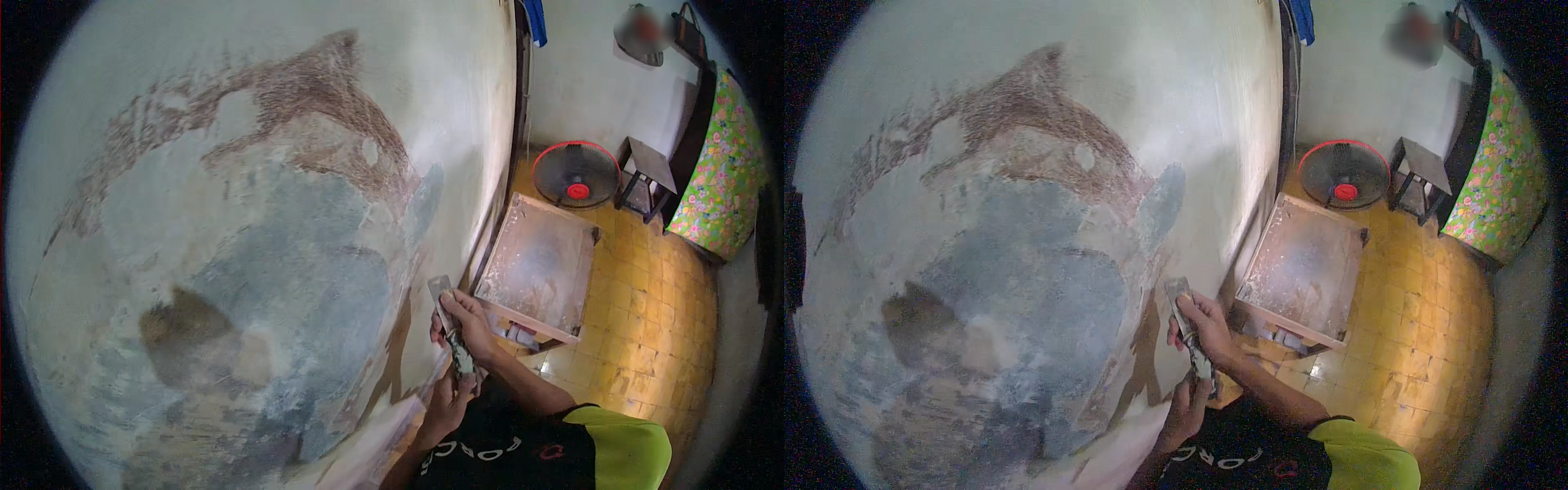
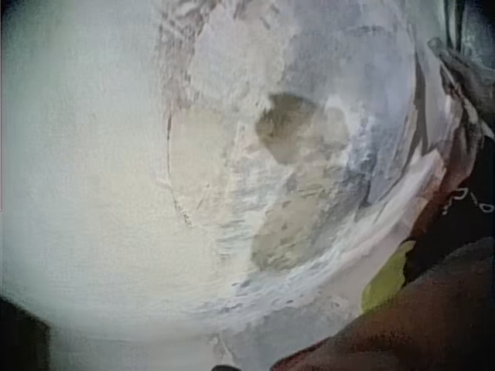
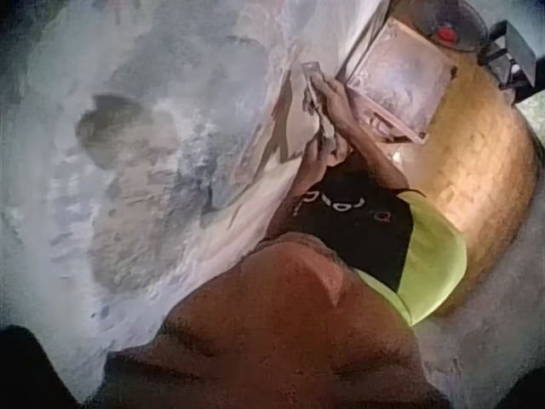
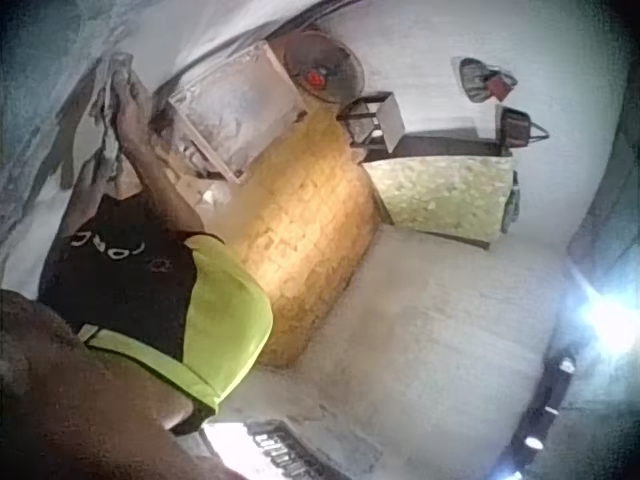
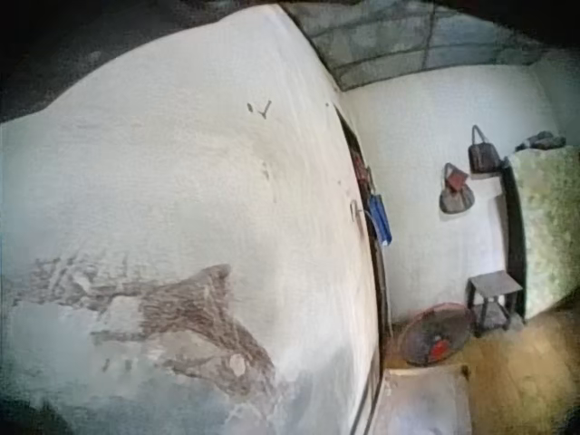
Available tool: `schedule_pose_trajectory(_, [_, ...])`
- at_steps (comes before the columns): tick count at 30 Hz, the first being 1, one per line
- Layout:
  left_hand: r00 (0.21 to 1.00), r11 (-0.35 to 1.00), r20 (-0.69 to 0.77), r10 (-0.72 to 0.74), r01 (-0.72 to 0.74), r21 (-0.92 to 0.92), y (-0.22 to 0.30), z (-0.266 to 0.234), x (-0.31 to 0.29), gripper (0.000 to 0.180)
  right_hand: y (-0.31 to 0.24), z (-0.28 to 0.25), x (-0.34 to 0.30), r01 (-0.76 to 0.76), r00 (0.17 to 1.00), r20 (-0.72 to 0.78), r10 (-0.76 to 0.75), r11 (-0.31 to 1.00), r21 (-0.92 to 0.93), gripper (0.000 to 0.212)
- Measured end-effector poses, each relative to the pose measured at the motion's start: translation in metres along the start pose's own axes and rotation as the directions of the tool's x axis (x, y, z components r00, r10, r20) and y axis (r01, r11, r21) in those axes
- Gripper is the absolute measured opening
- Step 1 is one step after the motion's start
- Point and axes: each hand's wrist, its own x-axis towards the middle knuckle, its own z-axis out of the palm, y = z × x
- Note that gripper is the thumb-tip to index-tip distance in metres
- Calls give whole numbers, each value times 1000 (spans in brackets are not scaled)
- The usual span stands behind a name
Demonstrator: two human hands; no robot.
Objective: The person scrapes old paint or plaster from a wall and ceiling using a metal scraper tool.
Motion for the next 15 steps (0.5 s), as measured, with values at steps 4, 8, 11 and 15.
schedule_pose_trajectory(4, [999, 998, -10, 44, -44, 40, 25, 6, 35, 30, -32, -7, 27, -29, 997, 62, 34, 996, -87, 29])
schedule_pose_trajectory(8, [997, 996, -61, 37, -41, -76, 35, 14, 70, 34, -56, 5, 50, 49, 994, 105, -42, 997, -59, 27])
schedule_pose_trajectory(11, [991, 972, -128, 33, -62, -228, 51, 20, 95, 34, -66, 3, 69, 89, 987, 142, -74, 991, -98, 26])
schedule_pose_trajectory(15, [977, 948, -208, -44, -25, -316, 60, 26, 110, 37, -81, 2, 84, 91, 982, 178, -67, 987, -133, 24])
